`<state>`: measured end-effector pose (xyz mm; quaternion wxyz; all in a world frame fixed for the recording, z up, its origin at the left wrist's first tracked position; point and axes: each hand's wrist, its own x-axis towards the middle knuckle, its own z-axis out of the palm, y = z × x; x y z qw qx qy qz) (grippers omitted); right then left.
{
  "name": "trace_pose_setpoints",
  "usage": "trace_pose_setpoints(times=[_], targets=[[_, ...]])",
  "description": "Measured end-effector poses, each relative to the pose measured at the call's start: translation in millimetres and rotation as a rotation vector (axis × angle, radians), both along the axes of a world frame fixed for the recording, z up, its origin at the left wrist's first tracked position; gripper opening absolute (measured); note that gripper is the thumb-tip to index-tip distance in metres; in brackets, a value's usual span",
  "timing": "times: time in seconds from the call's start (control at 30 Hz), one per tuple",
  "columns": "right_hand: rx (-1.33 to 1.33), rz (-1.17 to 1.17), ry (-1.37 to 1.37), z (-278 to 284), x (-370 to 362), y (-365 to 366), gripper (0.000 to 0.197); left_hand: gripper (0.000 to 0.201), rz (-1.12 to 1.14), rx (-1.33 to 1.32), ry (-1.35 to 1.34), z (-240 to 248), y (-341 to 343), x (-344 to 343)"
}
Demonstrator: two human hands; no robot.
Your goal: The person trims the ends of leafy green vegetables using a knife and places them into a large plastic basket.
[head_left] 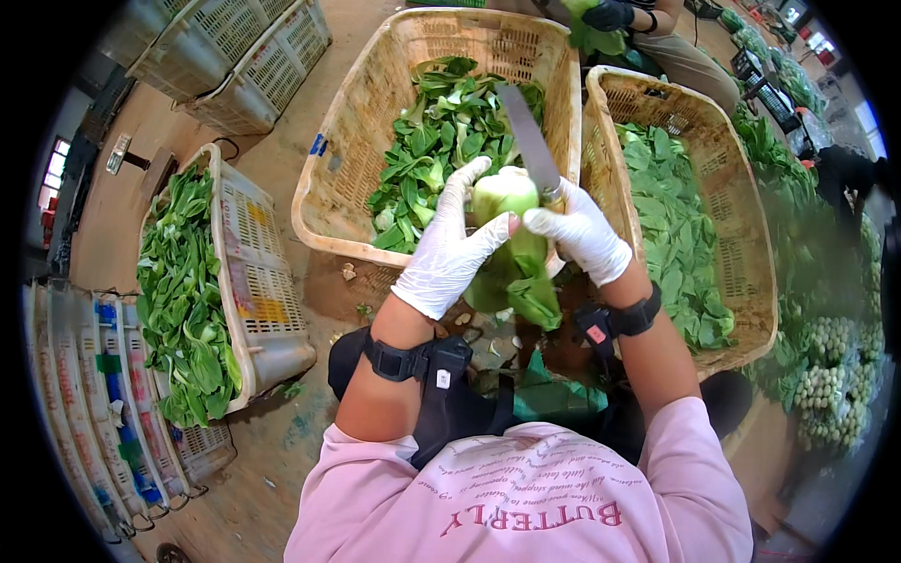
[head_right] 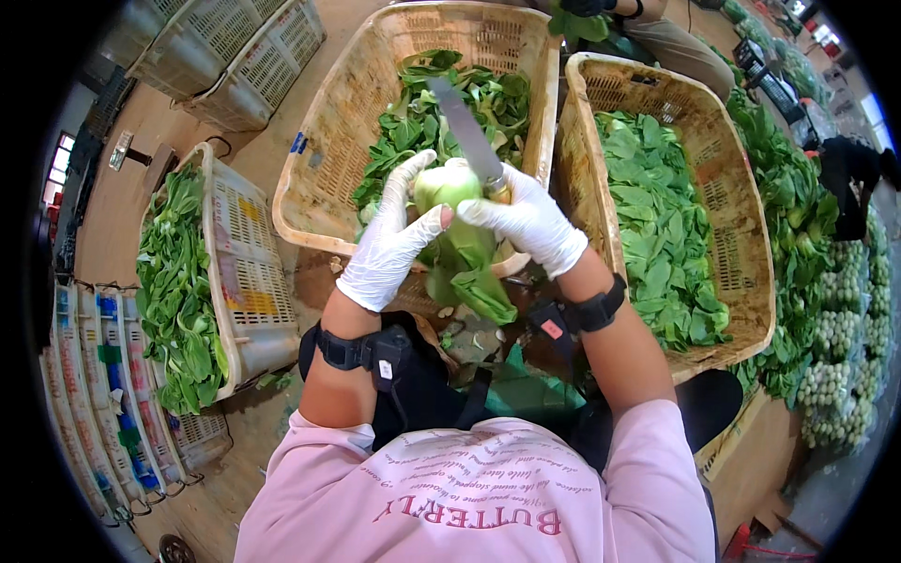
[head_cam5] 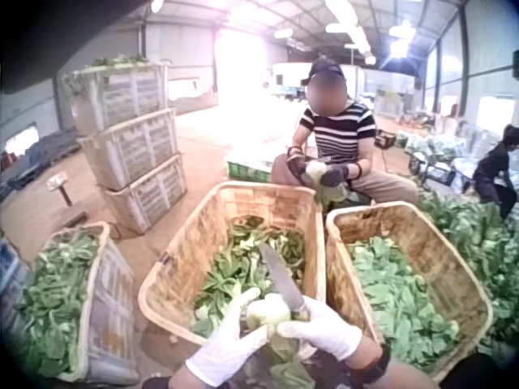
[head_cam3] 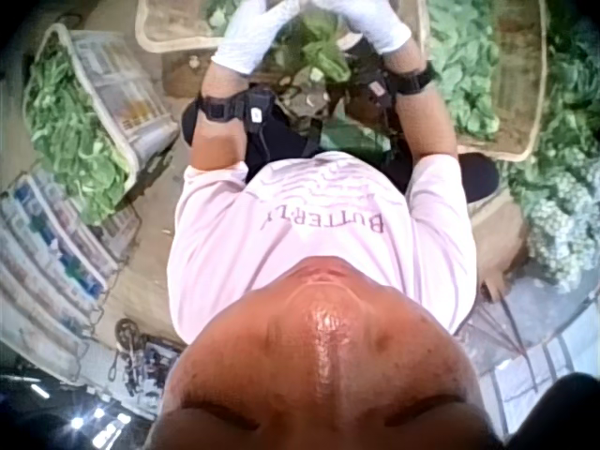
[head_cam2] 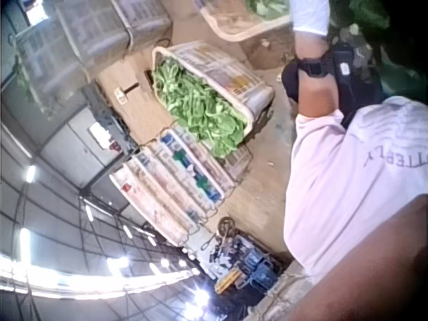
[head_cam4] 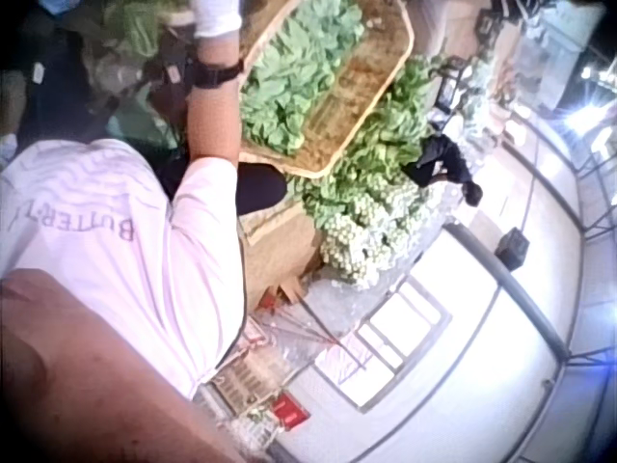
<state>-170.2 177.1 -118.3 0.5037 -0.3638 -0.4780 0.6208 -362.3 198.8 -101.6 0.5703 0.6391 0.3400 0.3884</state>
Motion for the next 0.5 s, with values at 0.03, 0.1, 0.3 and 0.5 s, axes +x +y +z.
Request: trace_pose_setpoints(times=[0.03, 0.1, 0.3, 0.5], targets=[[-0.058, 0.001, 0.026, 13.8, 2.1, -4.8, 0.053, 0.067, 0.032, 0.014, 0.002, -3.3, 0.0, -1.4], [-0.148, -0.009, 0.014, 8.3, 6.1, -8.5, 0.054, 0.063, 0.021, -0.016, 0.063, -3.2, -3.1, -3.8], [-0.218, -0.014, 0.061, -16.3, 11.0, -14.1, 0.055, 0.054, -0.066, 0.073, 0.164, -5.9, 0.5, -7.1], [-0.359, 0.071, 0.134, -25.0, 17.9, -18.9, 0.052, 0.043, -0.176, -0.209, 0.039, 4.1, 0.7, -12.3]])
